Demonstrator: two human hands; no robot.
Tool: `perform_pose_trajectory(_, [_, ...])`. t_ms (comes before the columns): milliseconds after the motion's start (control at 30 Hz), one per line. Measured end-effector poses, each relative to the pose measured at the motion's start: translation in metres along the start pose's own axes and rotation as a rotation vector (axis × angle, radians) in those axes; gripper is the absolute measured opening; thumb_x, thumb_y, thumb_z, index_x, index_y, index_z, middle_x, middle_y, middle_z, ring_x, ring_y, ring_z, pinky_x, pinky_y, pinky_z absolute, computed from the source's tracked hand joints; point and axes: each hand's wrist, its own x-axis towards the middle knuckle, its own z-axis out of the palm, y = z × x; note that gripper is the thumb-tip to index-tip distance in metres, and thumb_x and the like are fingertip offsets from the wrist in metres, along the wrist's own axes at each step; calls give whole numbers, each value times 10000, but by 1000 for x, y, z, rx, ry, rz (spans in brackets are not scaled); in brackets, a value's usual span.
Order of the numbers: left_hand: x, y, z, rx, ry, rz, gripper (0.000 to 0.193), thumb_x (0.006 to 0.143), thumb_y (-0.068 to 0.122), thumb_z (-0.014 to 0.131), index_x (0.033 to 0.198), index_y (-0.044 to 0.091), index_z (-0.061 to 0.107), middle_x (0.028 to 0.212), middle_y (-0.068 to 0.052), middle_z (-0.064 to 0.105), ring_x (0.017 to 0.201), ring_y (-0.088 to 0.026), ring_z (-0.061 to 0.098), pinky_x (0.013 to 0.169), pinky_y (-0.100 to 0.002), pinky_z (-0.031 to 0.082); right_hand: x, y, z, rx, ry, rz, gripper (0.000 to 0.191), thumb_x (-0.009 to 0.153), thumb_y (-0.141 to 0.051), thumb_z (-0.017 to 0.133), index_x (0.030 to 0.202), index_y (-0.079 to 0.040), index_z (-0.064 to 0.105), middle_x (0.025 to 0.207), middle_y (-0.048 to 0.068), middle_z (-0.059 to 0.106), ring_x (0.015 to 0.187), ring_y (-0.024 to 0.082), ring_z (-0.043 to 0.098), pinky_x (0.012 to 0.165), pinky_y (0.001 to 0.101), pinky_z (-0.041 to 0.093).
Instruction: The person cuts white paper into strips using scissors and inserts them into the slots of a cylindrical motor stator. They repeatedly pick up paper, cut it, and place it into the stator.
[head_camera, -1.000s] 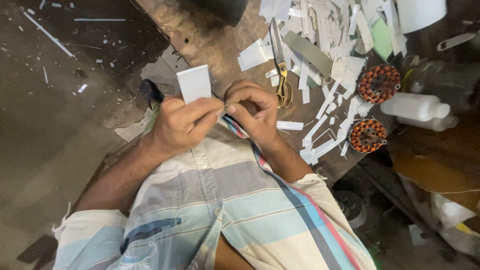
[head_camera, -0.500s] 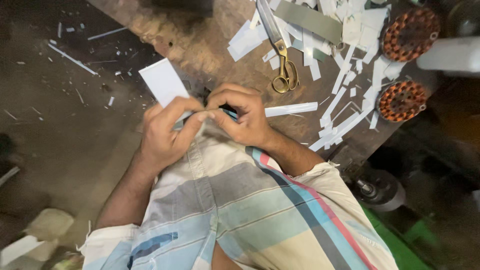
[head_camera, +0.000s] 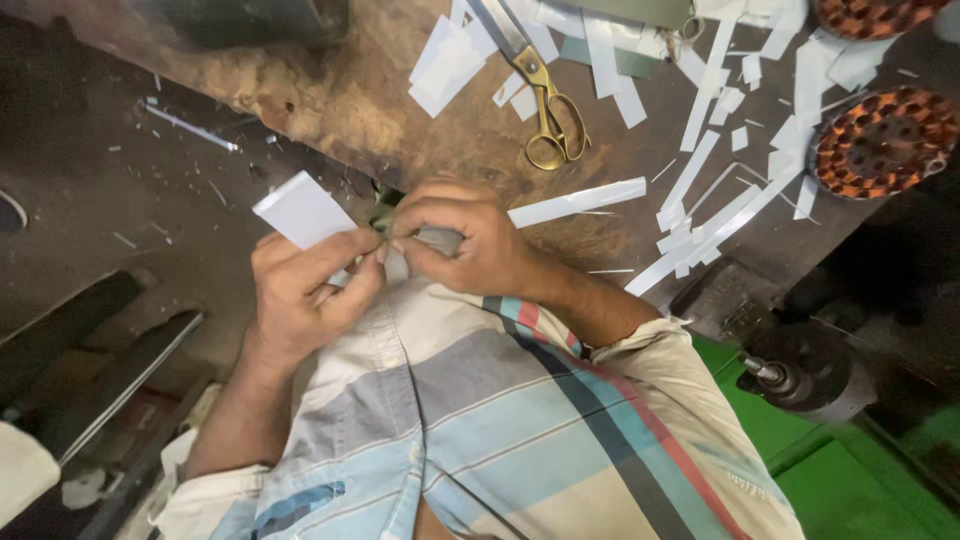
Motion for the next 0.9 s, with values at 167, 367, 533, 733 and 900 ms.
perform_pose_trajectory(167, [16, 6, 7, -41, -31, 11, 117, 847, -19, 743, 960, 10, 741, 877, -83, 738, 802, -175, 731, 738, -301, 554, -2, 9, -23, 155, -64, 82, 126, 903, 14, 768, 1021, 5, 724, 1026, 101, 723, 962, 226, 733, 843, 334, 577])
perform_pose_trajectory(367, [32, 9, 15, -60, -94, -18, 126, 839, -40, 741, 957, 5, 747, 891, -94, 740, 809, -176, 735, 741, -294, 556, -4, 13, -27, 24, 8, 15, 116, 866, 17, 787, 958, -2, 718, 977, 104, 725, 924, 215, 714, 822, 332, 557])
perform_pose_trajectory(533, [40, 11, 14, -83, -115, -19, 121, 834, -31, 754, 947, 12, 744, 906, -89, 743, 819, -175, 735, 742, -291, 555, -5, 15, -36, 149, -15, 63, 131, 894, 1, 790, 998, -16, 713, 1003, 99, 716, 926, 236, 709, 813, 355, 551])
perform_pose_trajectory(733, [38, 6, 20, 0, -96, 29, 92, 843, -24, 743, 927, 13, 732, 912, -91, 744, 840, -197, 731, 779, -319, 566, -4, 22, -29, -122, 68, -156, 165, 834, 24, 798, 964, -2, 699, 957, 111, 709, 855, 250, 687, 750, 384, 486])
perform_pose_trajectory(900, [32, -11, 4, 29, -65, -29, 89, 835, -3, 753, 916, 28, 770, 844, -72, 759, 700, -132, 701, 652, -268, 534, -8, 29, -40, -96, 88, -101, 157, 807, 46, 776, 925, -36, 712, 949, 83, 720, 843, 191, 688, 752, 375, 491])
